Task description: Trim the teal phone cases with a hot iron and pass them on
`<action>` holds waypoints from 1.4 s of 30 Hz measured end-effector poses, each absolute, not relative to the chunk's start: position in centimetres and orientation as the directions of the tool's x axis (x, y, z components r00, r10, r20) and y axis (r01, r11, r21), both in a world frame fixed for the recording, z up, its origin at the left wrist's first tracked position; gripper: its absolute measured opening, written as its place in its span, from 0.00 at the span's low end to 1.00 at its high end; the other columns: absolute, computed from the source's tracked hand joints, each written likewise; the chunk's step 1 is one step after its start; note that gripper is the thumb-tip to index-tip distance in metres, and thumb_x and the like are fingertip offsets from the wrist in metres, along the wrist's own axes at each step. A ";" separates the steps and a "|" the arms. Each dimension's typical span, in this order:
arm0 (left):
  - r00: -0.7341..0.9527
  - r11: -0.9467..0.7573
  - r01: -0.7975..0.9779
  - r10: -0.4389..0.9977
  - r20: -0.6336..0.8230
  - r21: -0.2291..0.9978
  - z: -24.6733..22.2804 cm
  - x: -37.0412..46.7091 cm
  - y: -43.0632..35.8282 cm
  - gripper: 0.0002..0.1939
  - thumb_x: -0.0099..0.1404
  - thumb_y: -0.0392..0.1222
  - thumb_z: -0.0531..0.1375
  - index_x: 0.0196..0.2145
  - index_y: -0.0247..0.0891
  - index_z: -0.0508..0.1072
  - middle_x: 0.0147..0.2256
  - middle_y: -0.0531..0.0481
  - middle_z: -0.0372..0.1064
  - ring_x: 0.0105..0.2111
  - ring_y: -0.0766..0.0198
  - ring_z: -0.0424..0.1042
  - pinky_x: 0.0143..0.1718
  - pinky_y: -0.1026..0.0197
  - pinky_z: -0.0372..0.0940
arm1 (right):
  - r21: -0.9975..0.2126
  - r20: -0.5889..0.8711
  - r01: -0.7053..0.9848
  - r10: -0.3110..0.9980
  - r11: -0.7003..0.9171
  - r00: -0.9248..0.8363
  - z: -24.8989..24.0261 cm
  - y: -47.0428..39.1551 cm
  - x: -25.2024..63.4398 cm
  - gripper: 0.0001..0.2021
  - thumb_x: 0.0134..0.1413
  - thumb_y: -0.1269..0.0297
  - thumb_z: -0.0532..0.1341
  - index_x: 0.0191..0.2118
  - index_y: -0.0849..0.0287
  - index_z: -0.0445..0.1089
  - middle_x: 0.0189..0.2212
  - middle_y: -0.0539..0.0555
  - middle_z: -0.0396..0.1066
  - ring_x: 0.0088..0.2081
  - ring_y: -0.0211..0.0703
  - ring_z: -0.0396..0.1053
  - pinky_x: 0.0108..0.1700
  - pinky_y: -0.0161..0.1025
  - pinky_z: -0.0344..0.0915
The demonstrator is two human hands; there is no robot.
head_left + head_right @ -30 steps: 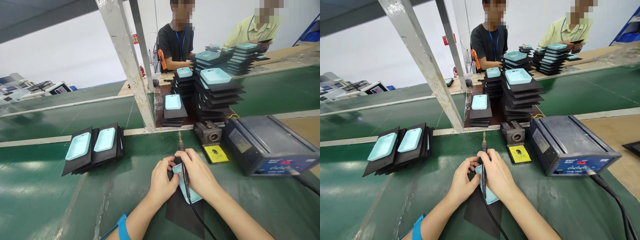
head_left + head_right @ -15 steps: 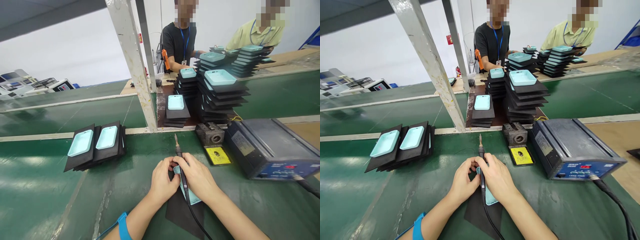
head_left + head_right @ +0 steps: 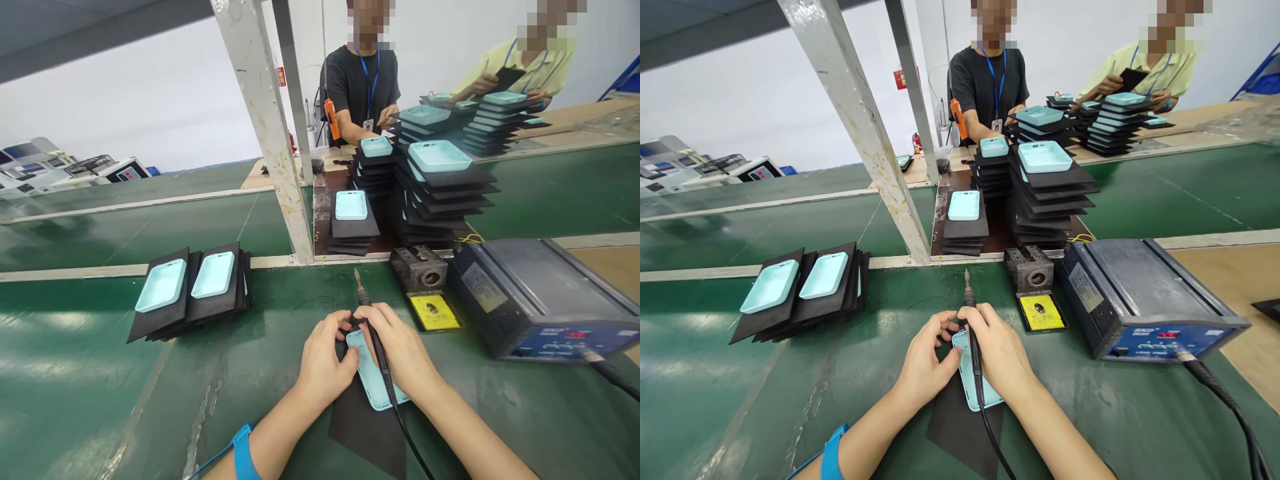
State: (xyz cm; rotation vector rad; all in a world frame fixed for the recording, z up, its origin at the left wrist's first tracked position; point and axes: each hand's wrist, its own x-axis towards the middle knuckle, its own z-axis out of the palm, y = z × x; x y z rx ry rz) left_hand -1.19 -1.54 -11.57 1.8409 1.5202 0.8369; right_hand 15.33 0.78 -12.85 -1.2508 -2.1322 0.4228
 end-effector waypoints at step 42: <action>0.338 -0.311 0.857 0.941 0.008 0.410 -2.4 -0.6 1.4 0.11 0.54 0.26 0.52 0.29 0.40 0.70 0.23 0.56 0.66 0.22 0.67 0.63 0.26 0.65 0.52 | -0.719 0.633 0.542 0.731 0.435 0.255 -4.0 -6.3 24.4 0.20 0.62 0.45 0.54 0.52 0.49 0.69 0.37 0.55 0.73 0.35 0.45 0.75 0.33 0.38 0.72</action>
